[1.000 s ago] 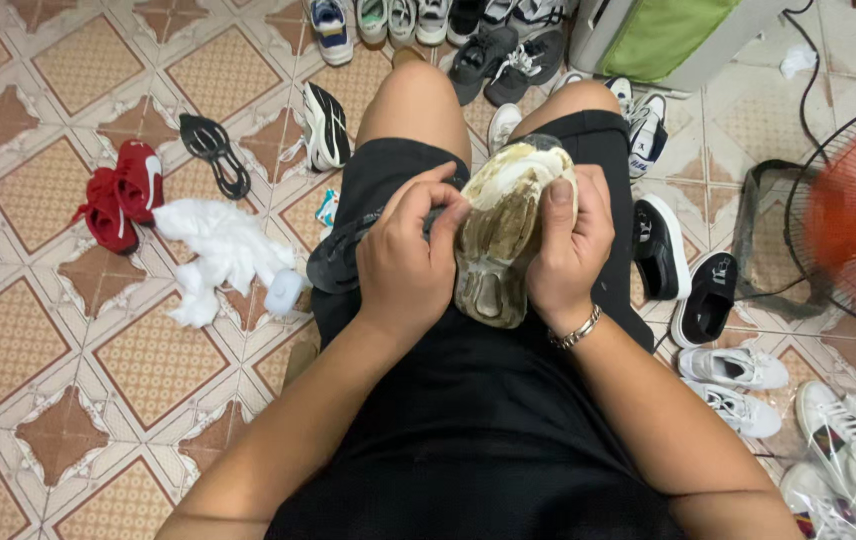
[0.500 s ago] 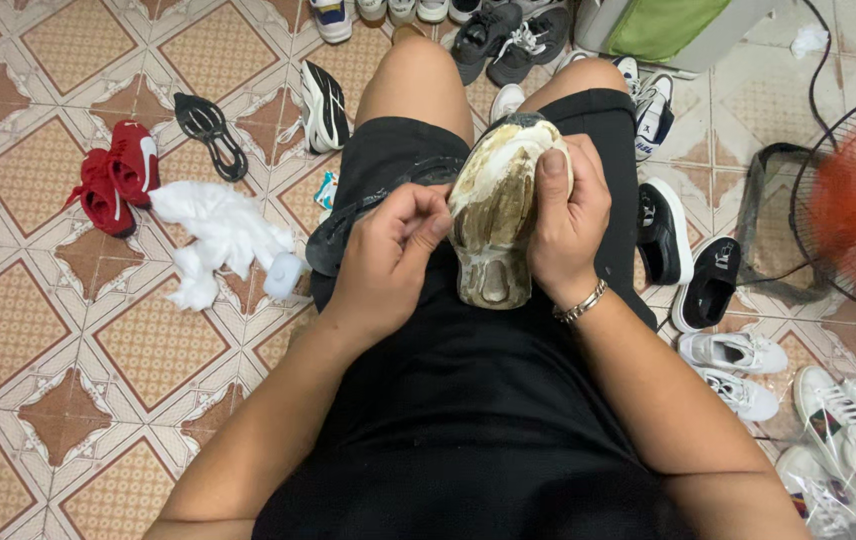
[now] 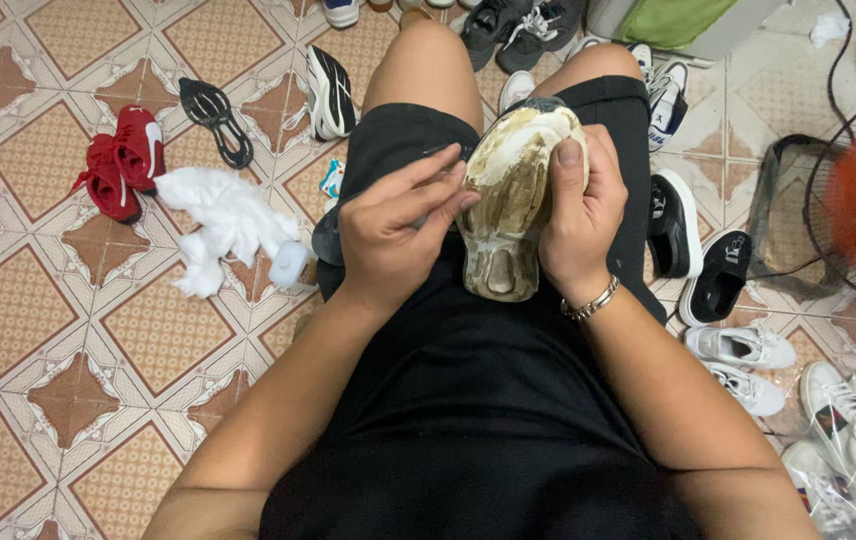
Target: The person sits on the floor and cleans the sole of a sneaker using a white cotton pad. They repeatedly rub the pad over the dirty sole, occasionally repositioning the shoe and replacing the pad with a fresh one.
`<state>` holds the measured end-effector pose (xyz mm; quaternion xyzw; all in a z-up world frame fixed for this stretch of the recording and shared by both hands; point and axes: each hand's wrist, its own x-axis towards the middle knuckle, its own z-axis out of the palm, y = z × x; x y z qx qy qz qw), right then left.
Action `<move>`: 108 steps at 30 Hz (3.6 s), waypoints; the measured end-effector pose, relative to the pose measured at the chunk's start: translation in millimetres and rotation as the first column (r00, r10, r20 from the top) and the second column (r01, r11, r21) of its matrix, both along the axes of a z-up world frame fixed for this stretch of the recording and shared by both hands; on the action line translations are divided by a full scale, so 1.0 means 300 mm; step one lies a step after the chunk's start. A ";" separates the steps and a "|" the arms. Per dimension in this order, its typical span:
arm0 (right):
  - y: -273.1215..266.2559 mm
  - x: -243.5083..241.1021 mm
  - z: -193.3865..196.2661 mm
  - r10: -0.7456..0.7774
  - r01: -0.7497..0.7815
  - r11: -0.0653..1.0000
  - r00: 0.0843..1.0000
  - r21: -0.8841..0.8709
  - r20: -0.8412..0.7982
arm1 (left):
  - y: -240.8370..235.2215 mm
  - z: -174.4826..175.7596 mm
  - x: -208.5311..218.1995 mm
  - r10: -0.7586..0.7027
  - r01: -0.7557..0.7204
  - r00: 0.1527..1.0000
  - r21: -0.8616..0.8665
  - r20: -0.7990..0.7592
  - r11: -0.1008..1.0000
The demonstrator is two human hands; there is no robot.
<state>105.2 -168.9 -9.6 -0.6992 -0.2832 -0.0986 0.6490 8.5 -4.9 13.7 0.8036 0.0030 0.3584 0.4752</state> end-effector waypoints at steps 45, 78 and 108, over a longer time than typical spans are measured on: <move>-0.047 0.104 -0.062 0.113 -0.067 0.972 0.974 0.223 -0.197 | 0.010 -0.173 -0.053 -0.173 0.107 0.981 -0.505 -0.085 0.856; -0.224 0.049 0.175 -0.073 0.025 0.974 0.976 0.226 0.206 | -0.078 0.125 0.125 -0.434 0.383 0.875 -0.242 -0.213 0.892; -0.070 -0.107 0.332 0.095 0.051 0.926 0.927 -0.374 0.362 | -0.122 0.133 -0.112 -0.357 0.345 0.913 -0.097 -0.196 0.934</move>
